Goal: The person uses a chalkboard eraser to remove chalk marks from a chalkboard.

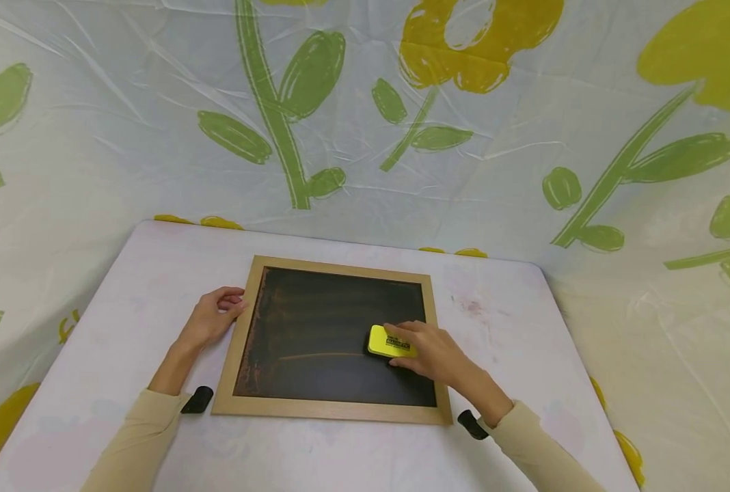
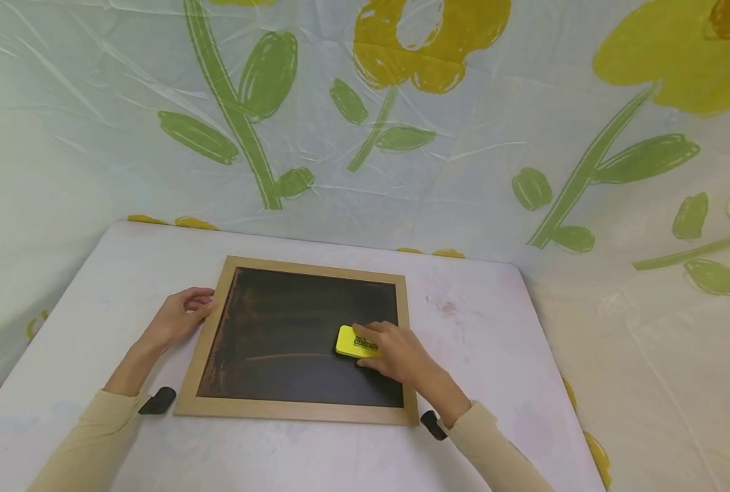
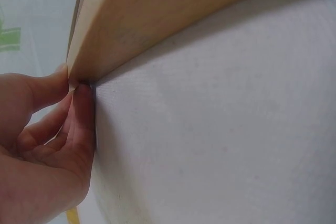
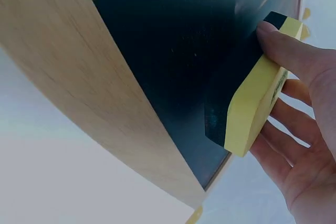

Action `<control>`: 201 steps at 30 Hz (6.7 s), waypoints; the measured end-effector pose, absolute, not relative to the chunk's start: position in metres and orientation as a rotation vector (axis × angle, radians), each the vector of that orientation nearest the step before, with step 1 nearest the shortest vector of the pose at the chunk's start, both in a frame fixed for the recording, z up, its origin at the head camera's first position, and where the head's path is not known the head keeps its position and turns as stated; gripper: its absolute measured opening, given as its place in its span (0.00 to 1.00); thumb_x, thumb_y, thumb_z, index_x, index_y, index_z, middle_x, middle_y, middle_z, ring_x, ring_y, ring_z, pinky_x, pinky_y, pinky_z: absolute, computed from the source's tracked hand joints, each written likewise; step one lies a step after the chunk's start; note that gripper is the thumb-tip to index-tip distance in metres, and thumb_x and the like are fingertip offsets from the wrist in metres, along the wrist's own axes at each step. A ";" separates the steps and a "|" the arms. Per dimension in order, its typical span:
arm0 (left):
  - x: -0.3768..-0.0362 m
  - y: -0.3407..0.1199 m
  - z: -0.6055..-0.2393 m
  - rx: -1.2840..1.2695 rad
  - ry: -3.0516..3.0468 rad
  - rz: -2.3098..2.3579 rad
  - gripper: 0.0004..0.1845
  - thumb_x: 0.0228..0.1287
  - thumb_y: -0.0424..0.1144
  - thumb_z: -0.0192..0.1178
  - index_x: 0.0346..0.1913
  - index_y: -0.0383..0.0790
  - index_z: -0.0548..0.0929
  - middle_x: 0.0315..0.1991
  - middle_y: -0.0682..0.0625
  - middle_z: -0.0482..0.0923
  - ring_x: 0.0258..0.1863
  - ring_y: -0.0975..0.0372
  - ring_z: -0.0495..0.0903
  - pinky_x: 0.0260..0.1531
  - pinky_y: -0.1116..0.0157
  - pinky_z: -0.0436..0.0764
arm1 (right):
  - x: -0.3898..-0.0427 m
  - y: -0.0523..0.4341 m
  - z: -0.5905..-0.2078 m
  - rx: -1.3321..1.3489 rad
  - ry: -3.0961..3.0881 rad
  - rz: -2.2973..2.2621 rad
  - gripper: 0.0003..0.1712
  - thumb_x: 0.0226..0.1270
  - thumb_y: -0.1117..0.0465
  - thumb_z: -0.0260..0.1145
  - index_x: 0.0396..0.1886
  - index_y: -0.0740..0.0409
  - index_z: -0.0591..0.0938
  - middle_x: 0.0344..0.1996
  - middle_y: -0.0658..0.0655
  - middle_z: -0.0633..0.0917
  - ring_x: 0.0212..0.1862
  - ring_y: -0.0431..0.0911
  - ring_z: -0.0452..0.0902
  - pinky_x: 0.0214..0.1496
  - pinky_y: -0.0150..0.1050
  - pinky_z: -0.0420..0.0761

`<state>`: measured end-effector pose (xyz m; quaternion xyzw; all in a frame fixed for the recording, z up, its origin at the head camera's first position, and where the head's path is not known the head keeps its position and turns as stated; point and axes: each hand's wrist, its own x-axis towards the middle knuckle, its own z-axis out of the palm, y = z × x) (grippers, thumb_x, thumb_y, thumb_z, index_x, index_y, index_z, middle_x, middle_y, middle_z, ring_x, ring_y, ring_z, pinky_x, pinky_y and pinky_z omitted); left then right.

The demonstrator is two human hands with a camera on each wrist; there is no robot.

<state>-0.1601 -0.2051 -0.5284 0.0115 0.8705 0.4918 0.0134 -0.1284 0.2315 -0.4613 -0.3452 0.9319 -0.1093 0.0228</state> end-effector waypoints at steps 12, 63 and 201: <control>-0.160 -0.206 -0.528 0.033 2.704 1.535 0.20 0.75 0.34 0.61 0.62 0.22 0.76 0.47 0.34 0.80 0.45 0.50 0.80 0.38 0.71 0.75 | -0.112 0.242 -0.464 -1.036 2.875 -0.314 0.39 0.56 0.49 0.82 0.67 0.56 0.81 0.54 0.61 0.86 0.51 0.55 0.84 0.48 0.49 0.85; -0.161 -0.205 -0.527 0.018 2.701 1.520 0.21 0.75 0.35 0.61 0.62 0.23 0.76 0.48 0.34 0.80 0.46 0.49 0.81 0.38 0.70 0.75 | -0.123 0.178 -0.470 -1.240 2.833 -0.277 0.36 0.60 0.47 0.79 0.67 0.53 0.82 0.54 0.57 0.88 0.49 0.51 0.85 0.45 0.42 0.85; -0.159 -0.204 -0.527 0.022 2.705 1.524 0.21 0.76 0.35 0.60 0.63 0.22 0.76 0.48 0.34 0.80 0.45 0.50 0.80 0.37 0.71 0.75 | -0.113 0.221 -0.466 -1.180 2.849 -0.232 0.39 0.56 0.50 0.82 0.67 0.56 0.82 0.53 0.58 0.87 0.49 0.51 0.84 0.47 0.42 0.85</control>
